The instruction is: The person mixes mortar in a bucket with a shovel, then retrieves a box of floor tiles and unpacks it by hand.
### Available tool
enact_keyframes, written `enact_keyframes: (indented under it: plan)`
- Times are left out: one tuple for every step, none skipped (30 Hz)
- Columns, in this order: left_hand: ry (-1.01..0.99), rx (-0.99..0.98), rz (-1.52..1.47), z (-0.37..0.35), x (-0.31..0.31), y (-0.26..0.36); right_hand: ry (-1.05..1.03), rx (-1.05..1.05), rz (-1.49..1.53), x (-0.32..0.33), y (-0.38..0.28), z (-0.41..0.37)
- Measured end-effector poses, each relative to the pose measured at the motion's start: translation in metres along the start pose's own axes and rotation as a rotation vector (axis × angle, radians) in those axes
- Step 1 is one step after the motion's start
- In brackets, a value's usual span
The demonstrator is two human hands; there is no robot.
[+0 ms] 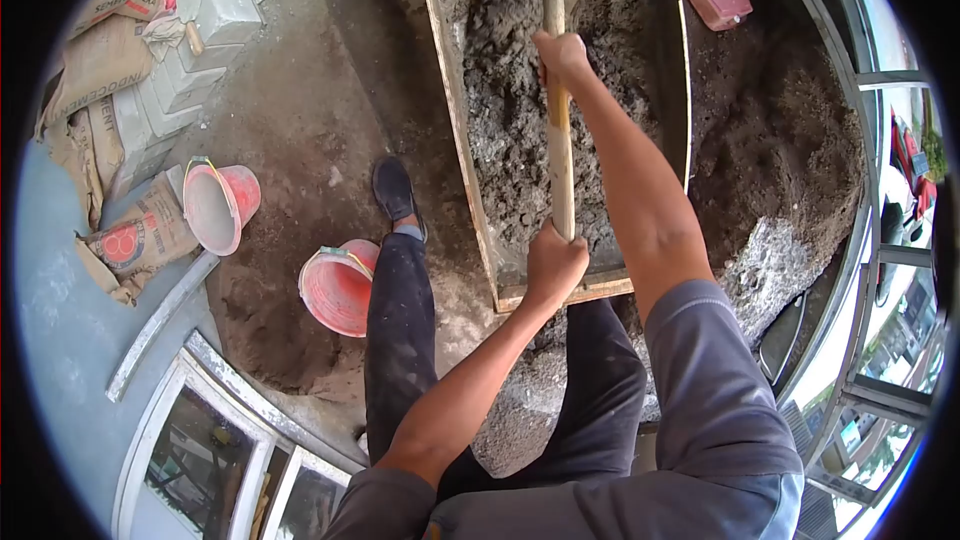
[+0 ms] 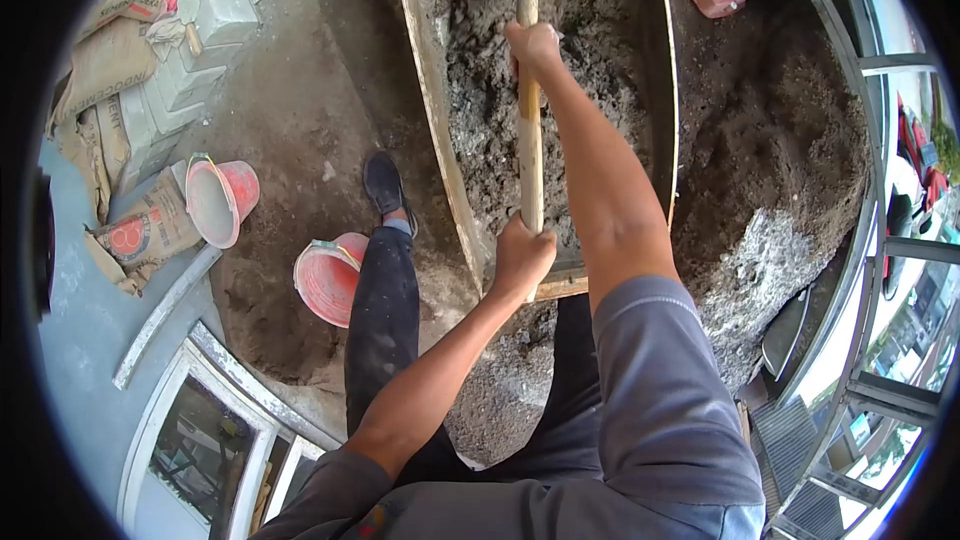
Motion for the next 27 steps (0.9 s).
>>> enact_keyframes:
  plan:
    - [-0.017,0.047,-0.007,-0.010,-0.007,0.006,-0.002,-0.019,0.042,0.006,0.008,-0.001]
    - [-0.036,0.108,-0.003,-0.025,-0.012,0.006,-0.009,-0.052,0.091,0.010,0.017,-0.012]
    - [-0.066,0.155,-0.022,-0.037,-0.015,0.009,-0.069,-0.059,0.007,0.015,0.021,-0.022]
    - [-0.067,0.117,-0.028,-0.046,-0.015,0.003,-0.061,-0.047,0.004,0.017,0.019,-0.036]
    - [-0.066,0.105,-0.005,-0.058,-0.014,-0.008,-0.048,-0.048,0.004,0.019,0.026,-0.051]
    - [-0.061,0.099,0.016,-0.071,-0.012,-0.016,-0.033,-0.047,0.029,0.018,0.038,-0.059]
    - [-0.075,0.133,0.036,-0.092,-0.010,-0.016,-0.005,-0.046,-0.006,0.022,0.042,-0.082]
    - [-0.087,0.171,0.057,-0.116,-0.006,-0.018,0.003,-0.067,-0.001,0.025,0.055,-0.108]
    - [-0.095,0.146,0.109,-0.141,-0.010,-0.039,0.013,-0.081,-0.001,0.032,0.066,-0.132]
    - [-0.113,0.128,0.159,-0.169,-0.014,-0.066,0.021,-0.085,0.028,0.037,0.081,-0.162]
    - [-0.135,0.116,0.185,-0.194,-0.012,-0.080,0.039,-0.079,0.050,0.043,0.089,-0.193]
    - [-0.157,0.099,0.211,-0.215,-0.009,-0.090,0.030,-0.086,0.110,0.046,0.093,-0.222]
    - [-0.171,0.053,0.217,-0.237,-0.009,-0.103,0.055,-0.083,0.175,0.052,0.088,-0.248]
    - [-0.174,0.001,0.220,-0.245,-0.009,-0.108,0.104,-0.079,0.164,0.058,0.072,-0.262]
    - [-0.181,-0.049,0.139,-0.246,-0.007,-0.104,0.154,-0.081,0.153,0.065,0.057,-0.275]
    - [-0.185,-0.056,0.144,-0.236,-0.004,-0.095,0.203,-0.085,0.142,0.072,0.040,-0.285]
    - [-0.186,-0.063,0.149,-0.214,0.000,-0.077,0.220,0.013,0.159,0.080,0.013,-0.280]
    - [-0.185,-0.073,0.156,-0.187,0.005,-0.056,0.237,0.113,0.179,0.088,-0.020,-0.267]
    - [-0.157,-0.136,0.162,-0.159,0.012,-0.029,0.222,0.217,0.193,0.092,-0.057,-0.252]
    - [-0.130,-0.199,0.167,-0.129,0.018,0.000,0.206,0.320,0.205,0.097,-0.096,-0.235]
    - [-0.105,-0.283,0.126,-0.099,0.025,0.025,0.197,0.341,0.158,0.098,-0.134,-0.220]
    - [-0.082,-0.369,0.089,-0.072,0.032,0.048,0.179,0.454,0.148,0.094,-0.159,-0.191]
    - [-0.089,-0.307,0.057,-0.045,0.036,0.061,0.172,0.487,0.135,0.084,-0.175,-0.162]
    - [-0.093,-0.241,0.024,-0.024,0.040,0.070,0.162,0.517,0.121,0.069,-0.188,-0.135]
    - [-0.070,-0.186,-0.048,-0.015,0.048,0.083,0.157,0.369,0.096,0.042,-0.182,-0.104]
    - [-0.052,-0.137,-0.122,-0.005,0.054,0.089,0.158,0.224,0.068,0.013,-0.168,-0.073]
    - [-0.052,-0.072,-0.259,0.010,0.049,0.068,0.100,0.156,0.021,-0.022,-0.143,-0.039]
Point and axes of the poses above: each hand's wrist, its own z-axis towards the middle knuckle, its own x-axis out of the back of the hand, y = z × x, the point moved 5 cm from there along z, towards the middle knuckle, and after that the axes turned 1 degree about -z, right-handed, at the moved point
